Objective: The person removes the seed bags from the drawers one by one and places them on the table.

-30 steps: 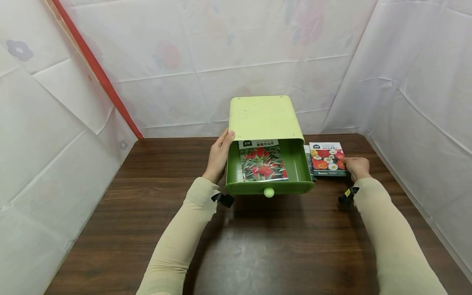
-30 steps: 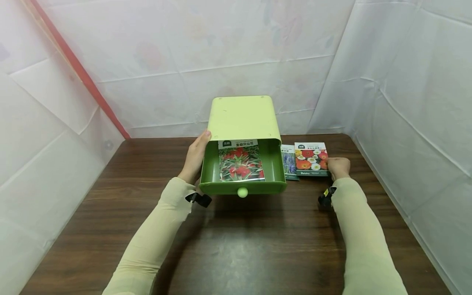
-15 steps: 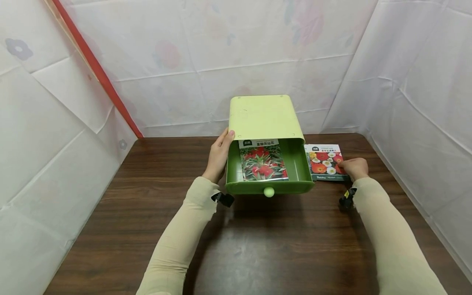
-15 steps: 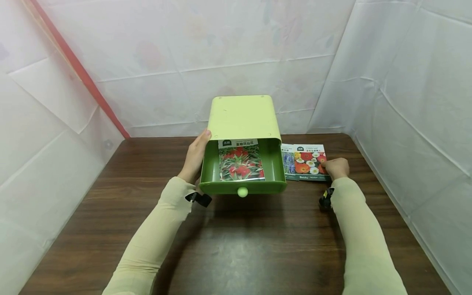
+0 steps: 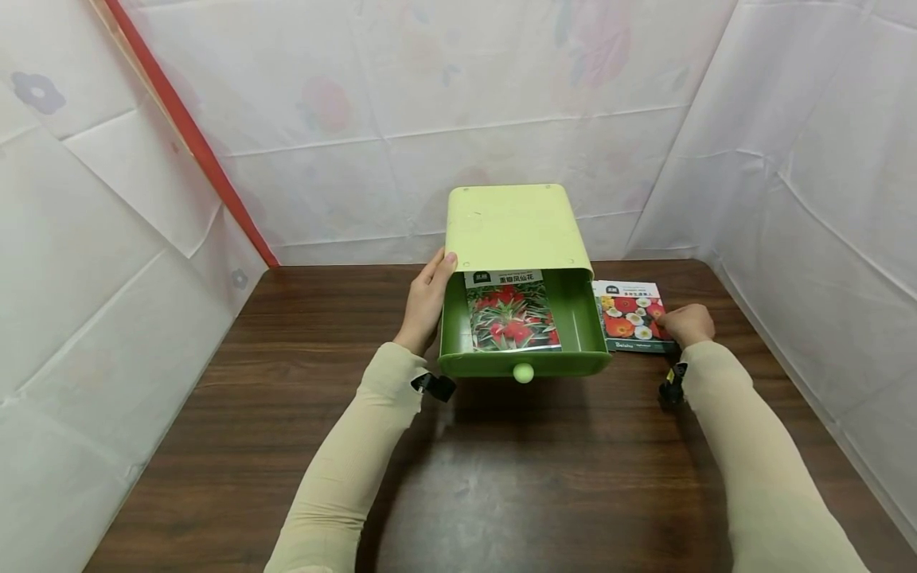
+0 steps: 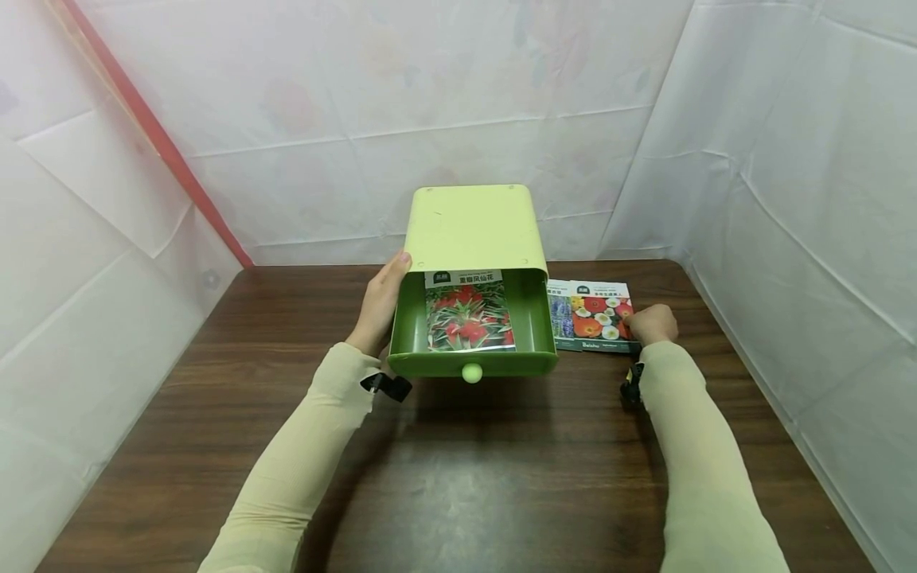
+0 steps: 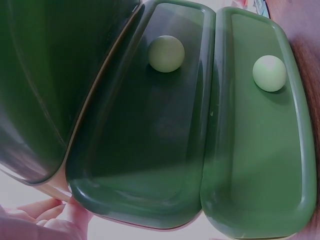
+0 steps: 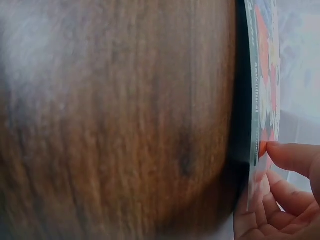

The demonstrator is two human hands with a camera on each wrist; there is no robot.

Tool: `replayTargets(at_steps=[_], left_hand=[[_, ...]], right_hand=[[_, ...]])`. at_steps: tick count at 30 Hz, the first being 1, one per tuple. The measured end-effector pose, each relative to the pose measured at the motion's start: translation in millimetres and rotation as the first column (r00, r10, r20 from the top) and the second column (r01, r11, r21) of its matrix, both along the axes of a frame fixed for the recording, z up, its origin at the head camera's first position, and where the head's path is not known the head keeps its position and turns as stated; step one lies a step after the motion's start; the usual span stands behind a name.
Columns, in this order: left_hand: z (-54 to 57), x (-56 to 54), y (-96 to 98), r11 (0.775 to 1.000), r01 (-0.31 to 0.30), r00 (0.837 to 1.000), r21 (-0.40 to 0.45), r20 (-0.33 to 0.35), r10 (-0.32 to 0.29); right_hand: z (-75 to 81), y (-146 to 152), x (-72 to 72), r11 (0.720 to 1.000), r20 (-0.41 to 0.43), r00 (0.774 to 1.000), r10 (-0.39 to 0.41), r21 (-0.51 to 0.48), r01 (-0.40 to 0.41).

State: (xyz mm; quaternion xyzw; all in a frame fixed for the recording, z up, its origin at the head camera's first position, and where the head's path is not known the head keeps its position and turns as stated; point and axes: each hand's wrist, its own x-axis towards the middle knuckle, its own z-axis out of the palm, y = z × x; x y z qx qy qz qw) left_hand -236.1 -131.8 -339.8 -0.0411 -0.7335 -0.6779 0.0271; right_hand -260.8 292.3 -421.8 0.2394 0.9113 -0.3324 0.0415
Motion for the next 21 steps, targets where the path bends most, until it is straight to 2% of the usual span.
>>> replayTargets(at_steps=[12, 21], left_hand=[[-0.6, 0.6, 0.4, 1.000, 0.001, 1.000, 0.005, 0.001, -0.001], [-1.3, 0.4, -0.3, 1.000, 0.000, 1.000, -0.005, -0.009, 0.000]], right_hand=[[-1.4, -1.5, -2.5, 0.999, 0.007, 1.000, -0.001, 0.051, 0.001], [7.1, -1.9, -2.1, 0.998, -0.031, 0.999, 0.020, 0.067, -0.017]])
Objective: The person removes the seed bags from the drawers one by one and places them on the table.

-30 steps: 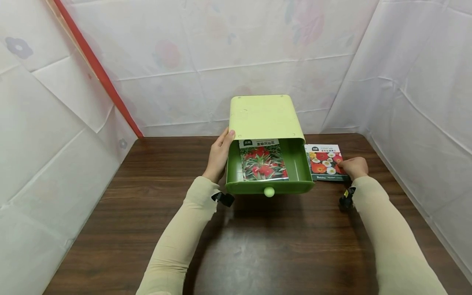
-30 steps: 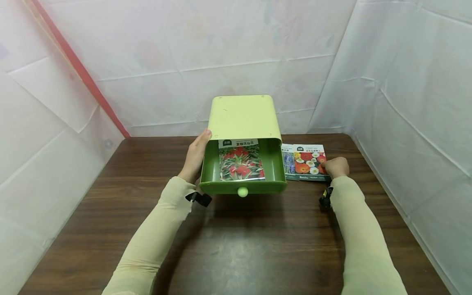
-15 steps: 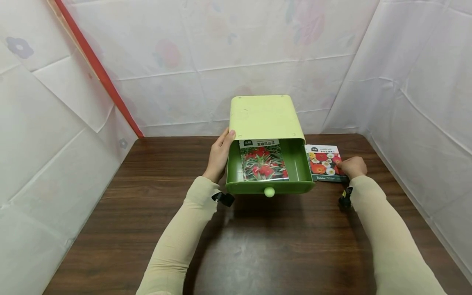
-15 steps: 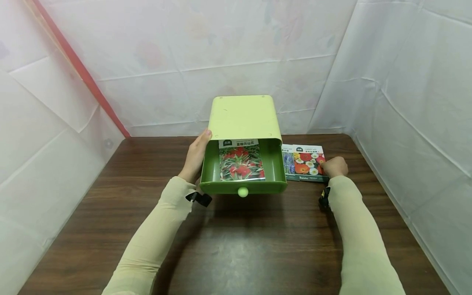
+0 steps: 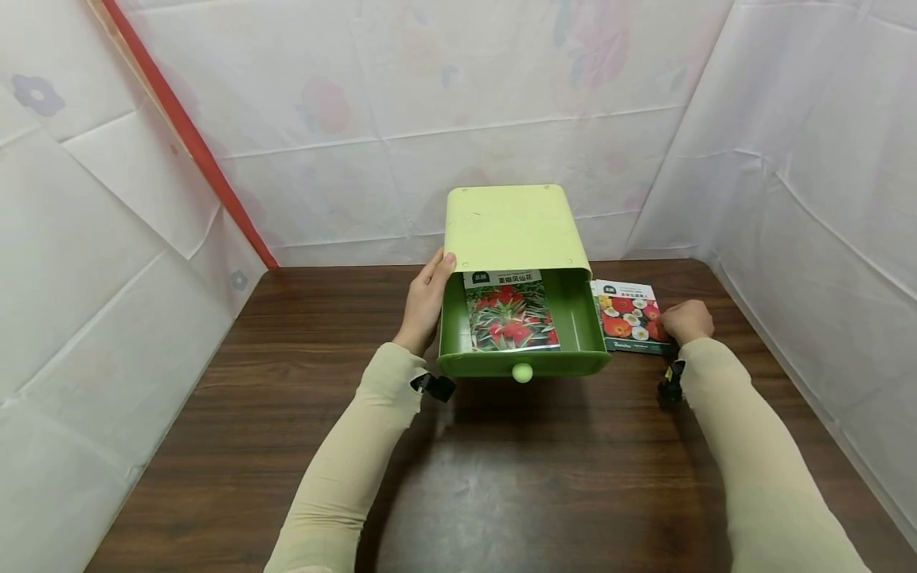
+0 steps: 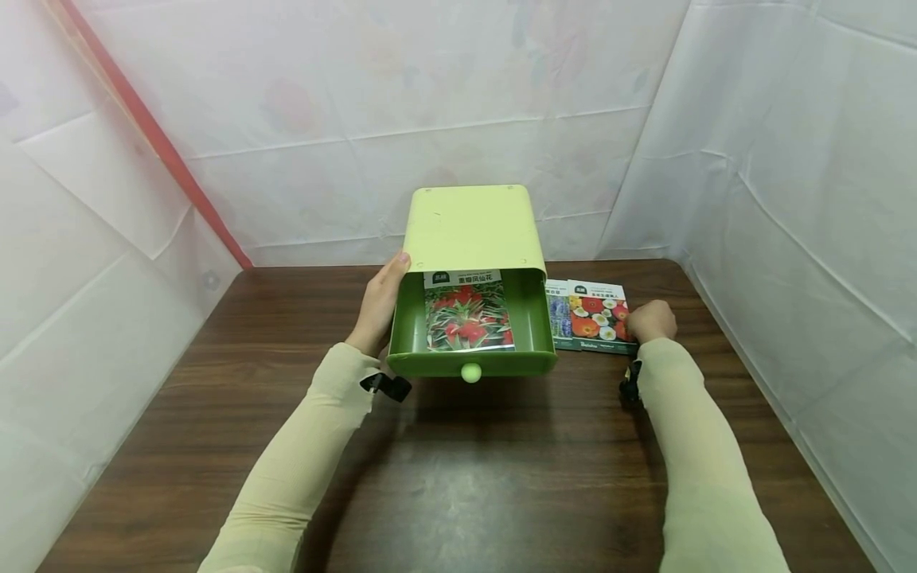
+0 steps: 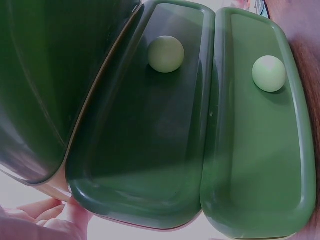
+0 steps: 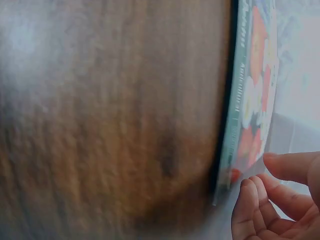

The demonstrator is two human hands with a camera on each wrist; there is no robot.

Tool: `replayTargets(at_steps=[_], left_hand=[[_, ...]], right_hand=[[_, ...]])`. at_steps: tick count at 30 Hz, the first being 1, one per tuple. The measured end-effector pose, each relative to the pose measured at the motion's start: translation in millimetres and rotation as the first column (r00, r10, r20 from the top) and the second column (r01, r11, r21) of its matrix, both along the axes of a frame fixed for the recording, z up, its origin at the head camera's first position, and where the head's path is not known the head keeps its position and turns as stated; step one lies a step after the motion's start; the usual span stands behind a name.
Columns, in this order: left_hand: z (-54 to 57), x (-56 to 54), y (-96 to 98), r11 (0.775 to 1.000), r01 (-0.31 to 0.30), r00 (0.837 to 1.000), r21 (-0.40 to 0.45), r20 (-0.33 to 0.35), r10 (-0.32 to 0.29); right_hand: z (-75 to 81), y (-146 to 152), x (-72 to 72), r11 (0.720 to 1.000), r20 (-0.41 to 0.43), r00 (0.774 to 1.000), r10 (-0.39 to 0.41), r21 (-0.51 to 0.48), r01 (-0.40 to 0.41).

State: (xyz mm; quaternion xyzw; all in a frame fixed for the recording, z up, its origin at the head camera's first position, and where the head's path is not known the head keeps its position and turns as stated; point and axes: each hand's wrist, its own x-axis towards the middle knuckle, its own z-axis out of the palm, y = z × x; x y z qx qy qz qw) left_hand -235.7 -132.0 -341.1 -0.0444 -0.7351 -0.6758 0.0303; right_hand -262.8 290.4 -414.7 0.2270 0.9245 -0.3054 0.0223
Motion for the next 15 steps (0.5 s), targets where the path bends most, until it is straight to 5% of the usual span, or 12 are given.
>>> replayTargets(at_steps=[10, 15], left_hand=[[-0.7, -1.4, -0.9, 1.000, -0.005, 1.000, -0.025, -0.007, 0.005], [-0.3, -0.8, -0.7, 1.000, -0.001, 1.000, -0.026, 0.000, 0.001]], right_hand=[[34.5, -9.7, 1.0, 0.982, -0.121, 0.992, -0.032, -0.191, 0.009], [63.2, -21.4, 1.2, 0.984, -0.269, 0.963, 0.020, -0.166, -0.067]])
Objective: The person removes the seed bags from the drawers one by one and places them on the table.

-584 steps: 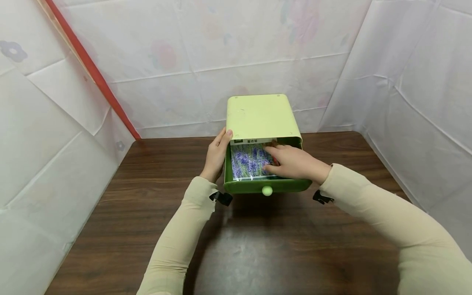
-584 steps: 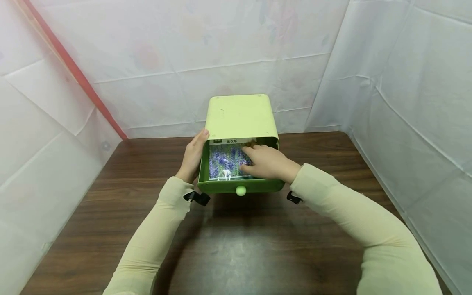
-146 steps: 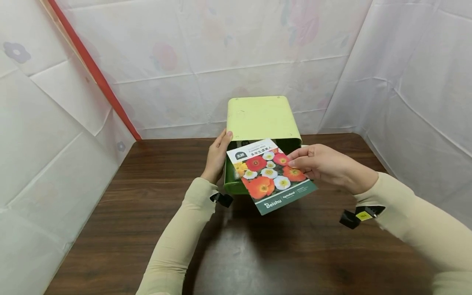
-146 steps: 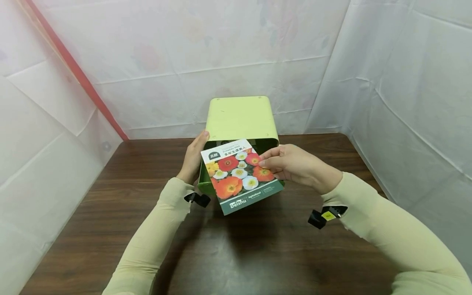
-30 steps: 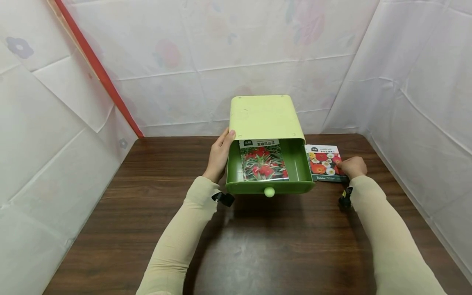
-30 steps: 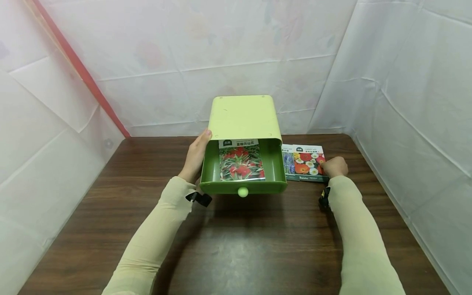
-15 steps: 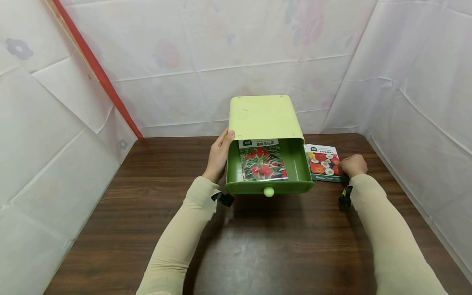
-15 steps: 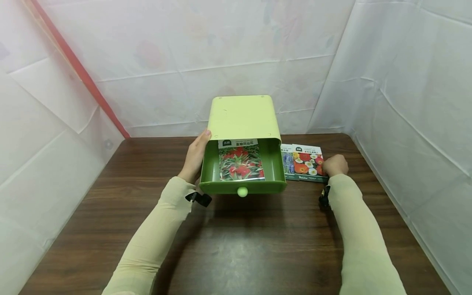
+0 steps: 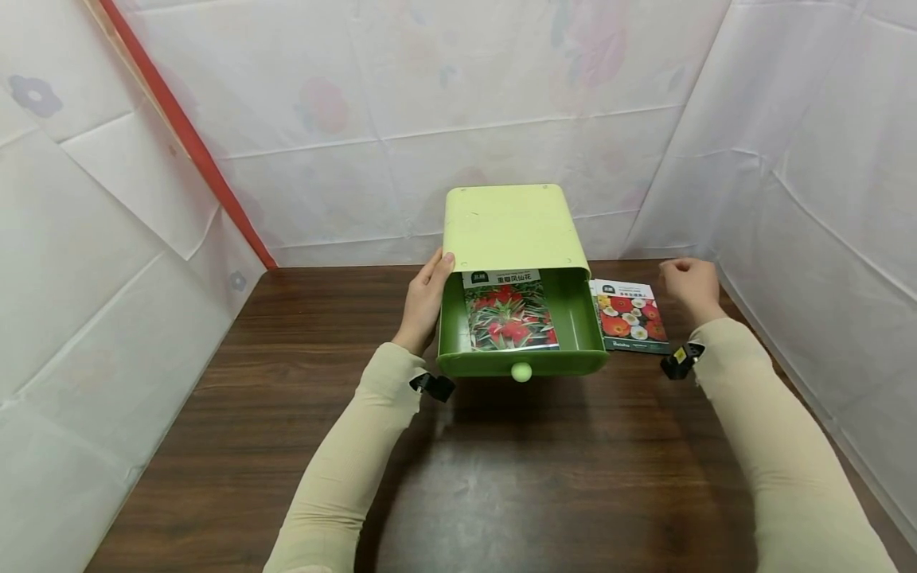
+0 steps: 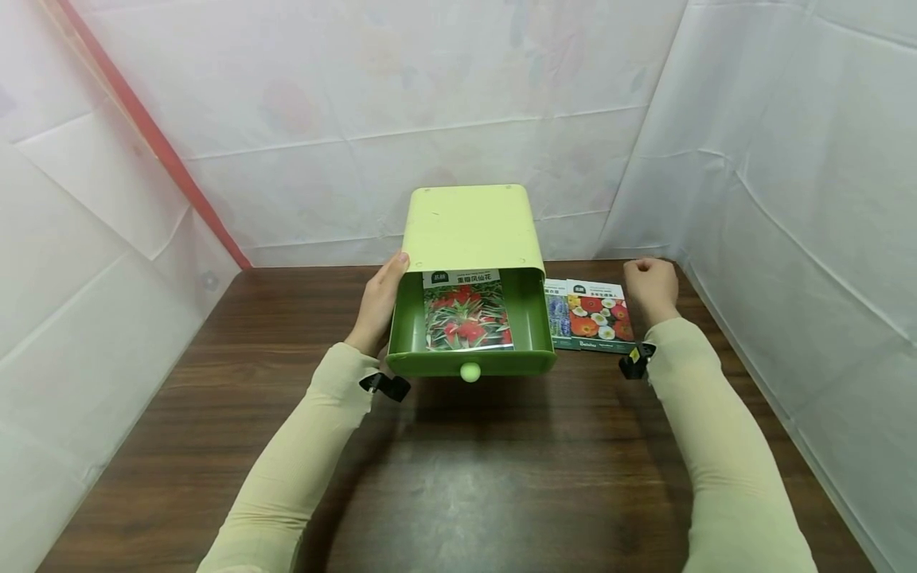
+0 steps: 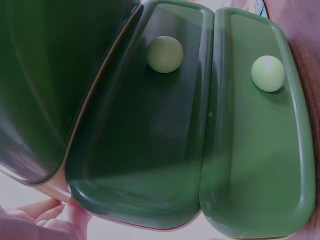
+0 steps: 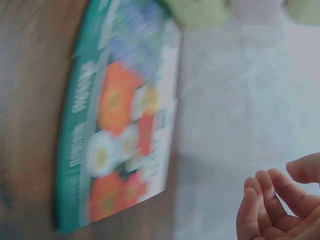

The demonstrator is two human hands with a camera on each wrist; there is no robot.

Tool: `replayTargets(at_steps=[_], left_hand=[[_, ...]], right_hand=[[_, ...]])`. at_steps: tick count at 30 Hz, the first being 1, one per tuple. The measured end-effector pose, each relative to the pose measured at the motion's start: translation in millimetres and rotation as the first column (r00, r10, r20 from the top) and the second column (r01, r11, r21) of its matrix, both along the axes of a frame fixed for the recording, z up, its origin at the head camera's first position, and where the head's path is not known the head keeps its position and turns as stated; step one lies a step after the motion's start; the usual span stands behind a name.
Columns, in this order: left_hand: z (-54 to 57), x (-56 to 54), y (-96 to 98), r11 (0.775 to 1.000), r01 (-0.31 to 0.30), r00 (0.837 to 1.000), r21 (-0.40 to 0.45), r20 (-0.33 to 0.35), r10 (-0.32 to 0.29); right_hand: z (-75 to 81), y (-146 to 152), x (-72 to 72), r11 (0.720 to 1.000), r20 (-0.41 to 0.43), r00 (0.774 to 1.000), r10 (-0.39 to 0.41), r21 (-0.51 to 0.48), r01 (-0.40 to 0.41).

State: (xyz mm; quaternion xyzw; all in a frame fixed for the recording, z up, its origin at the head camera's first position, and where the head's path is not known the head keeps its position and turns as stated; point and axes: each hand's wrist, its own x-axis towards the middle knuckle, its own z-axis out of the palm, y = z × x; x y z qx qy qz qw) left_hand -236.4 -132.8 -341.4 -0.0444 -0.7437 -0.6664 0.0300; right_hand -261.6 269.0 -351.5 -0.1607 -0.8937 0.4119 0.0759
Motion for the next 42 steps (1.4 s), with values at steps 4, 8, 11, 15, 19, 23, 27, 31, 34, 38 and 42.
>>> replayTargets(at_steps=[4, 8, 11, 15, 19, 23, 27, 31, 34, 38, 42], left_hand=[[0.1, 0.1, -0.5, 1.000, 0.006, 1.000, 0.003, 0.000, -0.006], [-0.1, -0.1, -0.8, 1.000, 0.010, 1.000, 0.011, 0.000, -0.010], [-0.6, -0.6, -0.6, 1.000, 0.007, 1.000, 0.015, -0.003, -0.006], [-1.0, -0.8, 0.1, 1.000, 0.001, 1.000, 0.024, 0.003, -0.001], [-1.8, -1.0, 0.4, 1.000, 0.000, 1.000, 0.027, 0.011, 0.000], [-2.3, -1.2, 0.6, 1.000, -0.002, 1.000, 0.029, 0.010, 0.001], [-1.7, -0.7, 0.8, 0.999, -0.003, 1.000, 0.034, 0.009, 0.002], [-0.8, -0.3, 1.3, 0.999, -0.007, 1.000, 0.032, 0.004, 0.007], [-0.5, -0.3, 1.6, 0.999, -0.008, 1.000, 0.036, 0.000, 0.008], [-0.1, -0.2, 1.9, 0.999, -0.007, 1.000, 0.042, 0.008, 0.007], [0.2, -0.3, 2.3, 0.999, -0.016, 1.000, 0.030, 0.018, 0.015]], right_hand=[[27.3, -14.4, 4.4, 0.998, -0.097, 0.993, 0.066, 0.002, -0.066], [53.2, -34.6, 15.7, 0.986, -0.186, 0.968, 0.167, 0.020, -0.167], [68.6, -51.4, 26.6, 0.969, -0.266, 0.932, 0.246, 0.066, -0.237], [83.0, -73.6, 42.8, 0.944, -0.308, 0.893, 0.330, 0.110, -0.311], [91.8, -94.1, 58.1, 0.913, -0.294, 0.864, 0.408, 0.134, -0.385], [94.0, -111.3, 69.9, 0.868, -0.286, 0.820, 0.496, 0.181, -0.462], [90.7, -126.3, 77.9, 0.809, -0.318, 0.747, 0.583, 0.308, -0.501], [85.6, -138.5, 81.2, 0.754, -0.330, 0.687, 0.648, 0.405, -0.517], [81.9, -145.1, 82.0, 0.720, -0.271, 0.680, 0.681, 0.418, -0.554], [76.1, -150.9, 80.1, 0.660, -0.130, 0.684, 0.718, 0.438, -0.610], [71.2, -154.7, 76.0, 0.596, 0.015, 0.687, 0.726, 0.485, -0.640]])
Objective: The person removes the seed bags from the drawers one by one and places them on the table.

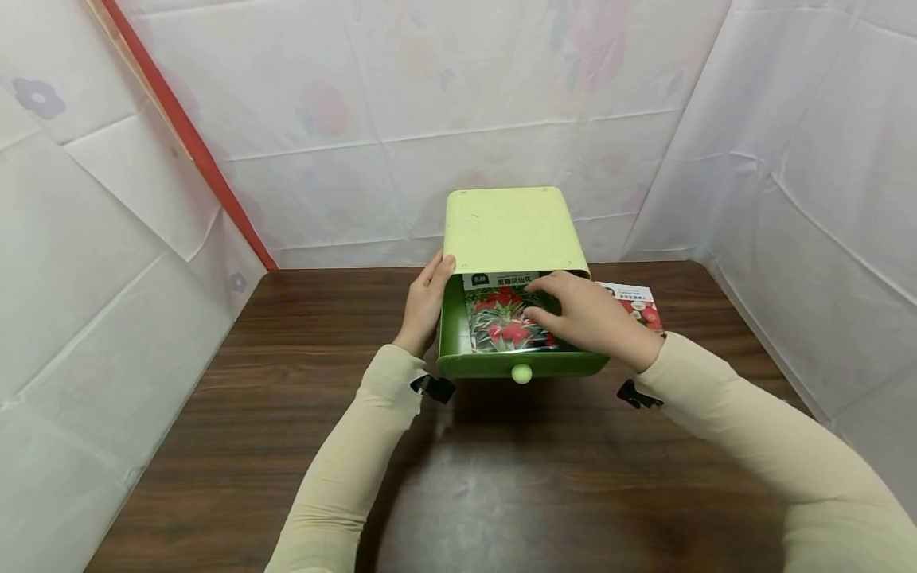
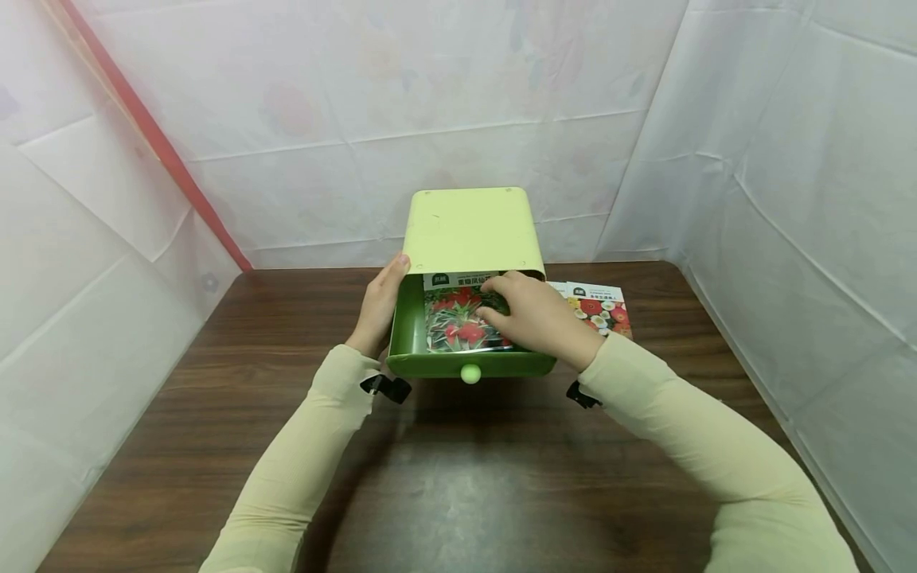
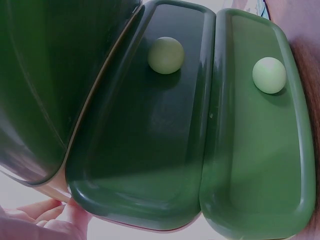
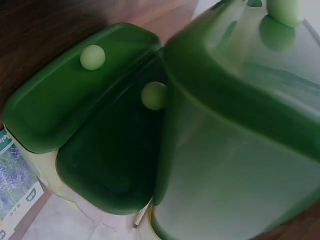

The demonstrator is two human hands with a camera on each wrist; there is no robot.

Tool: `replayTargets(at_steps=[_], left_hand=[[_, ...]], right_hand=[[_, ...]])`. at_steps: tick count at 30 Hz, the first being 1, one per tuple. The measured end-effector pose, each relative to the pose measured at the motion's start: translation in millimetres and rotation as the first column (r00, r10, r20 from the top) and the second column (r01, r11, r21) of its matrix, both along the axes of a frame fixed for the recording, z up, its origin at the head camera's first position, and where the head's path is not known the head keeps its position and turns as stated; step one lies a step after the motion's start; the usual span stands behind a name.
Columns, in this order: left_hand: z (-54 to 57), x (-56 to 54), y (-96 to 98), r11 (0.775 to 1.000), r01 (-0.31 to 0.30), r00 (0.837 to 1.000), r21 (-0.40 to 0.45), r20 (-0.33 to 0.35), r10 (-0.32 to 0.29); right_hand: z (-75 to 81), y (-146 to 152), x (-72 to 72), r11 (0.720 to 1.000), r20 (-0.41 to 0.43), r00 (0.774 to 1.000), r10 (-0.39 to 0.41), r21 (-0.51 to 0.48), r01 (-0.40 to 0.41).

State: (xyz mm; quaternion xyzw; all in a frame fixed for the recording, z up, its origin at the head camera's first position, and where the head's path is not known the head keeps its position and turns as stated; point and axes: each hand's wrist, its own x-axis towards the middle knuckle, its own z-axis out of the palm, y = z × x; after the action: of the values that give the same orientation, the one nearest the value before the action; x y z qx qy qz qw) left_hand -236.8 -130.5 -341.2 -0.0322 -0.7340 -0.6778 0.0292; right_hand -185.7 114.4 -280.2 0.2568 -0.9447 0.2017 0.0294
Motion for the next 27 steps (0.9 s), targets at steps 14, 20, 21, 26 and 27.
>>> replayTargets(at_steps=[14, 20, 21, 26, 27], left_hand=[[-0.6, 0.0, -1.1, 1.000, 0.008, 1.000, 0.000, -0.011, -0.008], [-0.9, 0.7, -1.5, 1.000, 0.018, 1.000, 0.007, -0.021, -0.017], [-0.8, 0.8, -1.4, 1.000, 0.018, 1.000, 0.008, -0.021, -0.018], [-0.4, 0.7, -0.8, 1.000, 0.014, 1.000, 0.010, -0.022, -0.014], [-0.6, 0.4, -1.0, 1.000, 0.016, 1.000, 0.010, -0.023, -0.015]], right_hand=[[-2.5, -15.1, -6.0, 0.958, -0.019, 1.000, -0.014, 0.287, 0.019], [-4.6, -18.7, -10.3, 0.966, 0.014, 1.000, 0.009, 0.256, -0.012], [-4.8, -19.1, -11.1, 0.970, 0.026, 1.000, 0.017, 0.243, -0.023], [-6.3, -21.0, -14.4, 0.982, 0.097, 0.994, 0.057, 0.172, -0.073], [-6.7, -21.3, -15.0, 0.984, 0.112, 0.992, 0.063, 0.160, -0.081]])
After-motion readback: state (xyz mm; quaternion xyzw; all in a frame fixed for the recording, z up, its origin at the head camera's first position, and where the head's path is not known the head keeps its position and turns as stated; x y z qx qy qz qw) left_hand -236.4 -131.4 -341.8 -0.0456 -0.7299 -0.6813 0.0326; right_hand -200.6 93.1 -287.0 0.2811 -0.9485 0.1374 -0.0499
